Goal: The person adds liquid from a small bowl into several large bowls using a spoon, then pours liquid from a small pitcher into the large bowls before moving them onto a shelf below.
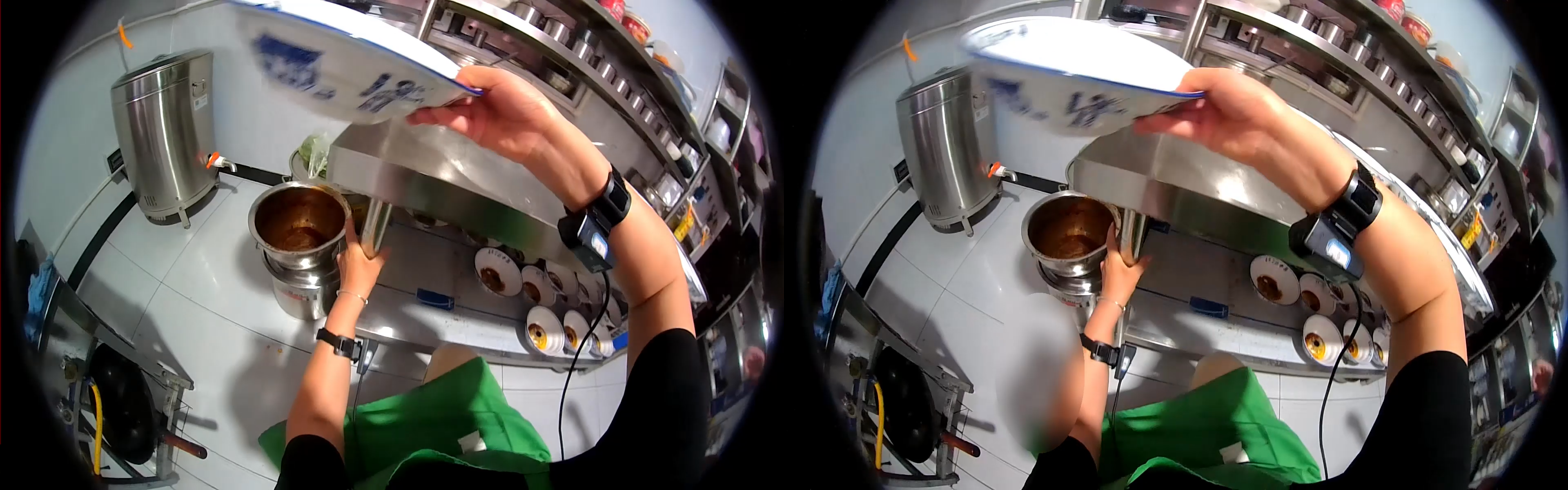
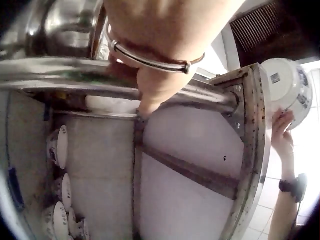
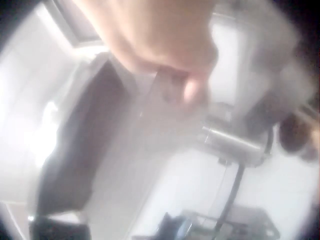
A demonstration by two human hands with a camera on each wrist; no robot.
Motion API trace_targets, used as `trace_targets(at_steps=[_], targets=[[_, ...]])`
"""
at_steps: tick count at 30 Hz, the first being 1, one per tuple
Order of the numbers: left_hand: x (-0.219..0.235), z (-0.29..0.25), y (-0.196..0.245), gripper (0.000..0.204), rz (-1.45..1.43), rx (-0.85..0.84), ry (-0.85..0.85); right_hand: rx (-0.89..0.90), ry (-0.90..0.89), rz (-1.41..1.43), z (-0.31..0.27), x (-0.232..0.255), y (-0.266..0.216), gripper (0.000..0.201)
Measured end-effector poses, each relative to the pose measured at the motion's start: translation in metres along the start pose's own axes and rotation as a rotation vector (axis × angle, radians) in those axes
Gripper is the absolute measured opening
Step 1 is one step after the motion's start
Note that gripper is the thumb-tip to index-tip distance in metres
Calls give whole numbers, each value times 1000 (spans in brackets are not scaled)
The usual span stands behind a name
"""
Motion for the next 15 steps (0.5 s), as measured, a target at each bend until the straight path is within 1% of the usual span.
trace_targets(at_steps=[2,3,4,5,6,7,9,10,12,14,15], targets=[[4,-4,7,104,-218,105,-106,20,-61,-47,-25,-33,12,39],[1,-5,8,101,-259,87,-62,-30,-65,-41,-39,-51,19,36],[5,-3,9,104,-242,114,-126,-80,-70,-34,-50,-65,26,33],[5,-1,10,102,-212,-50,-133,-110,-100,14,-57,-73,37,29],[3,-2,6,102,-190,-61,-153,-139,-131,63,-63,-76,48,25],[4,-1,4,101,-178,-52,-183,-169,-202,65,-72,-80,61,20],[5,-1,-5,101,-150,-33,-210,-284,-258,90,-88,-77,89,29],[4,-1,-7,101,-146,-25,-224,-306,-225,125,-97,-79,106,31],[3,0,-10,101,-131,-11,-252,-433,-288,12,-118,-47,145,33],[2,2,-13,100,-114,-8,-276,-452,-219,-21,-155,-34,148,35],[2,2,-14,100,-105,-5,-285,-461,-139,-16,-173,-22,158,34]])
Point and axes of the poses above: each hand's wrist, its own z-axis towards the middle knuckle, its own x-axis out of the back of the hand, y = z × x, the point moved 3 cm from there along z, towards the middle knuckle, and after that the axes turned 1 degree about -x, right-handed, at the moved point
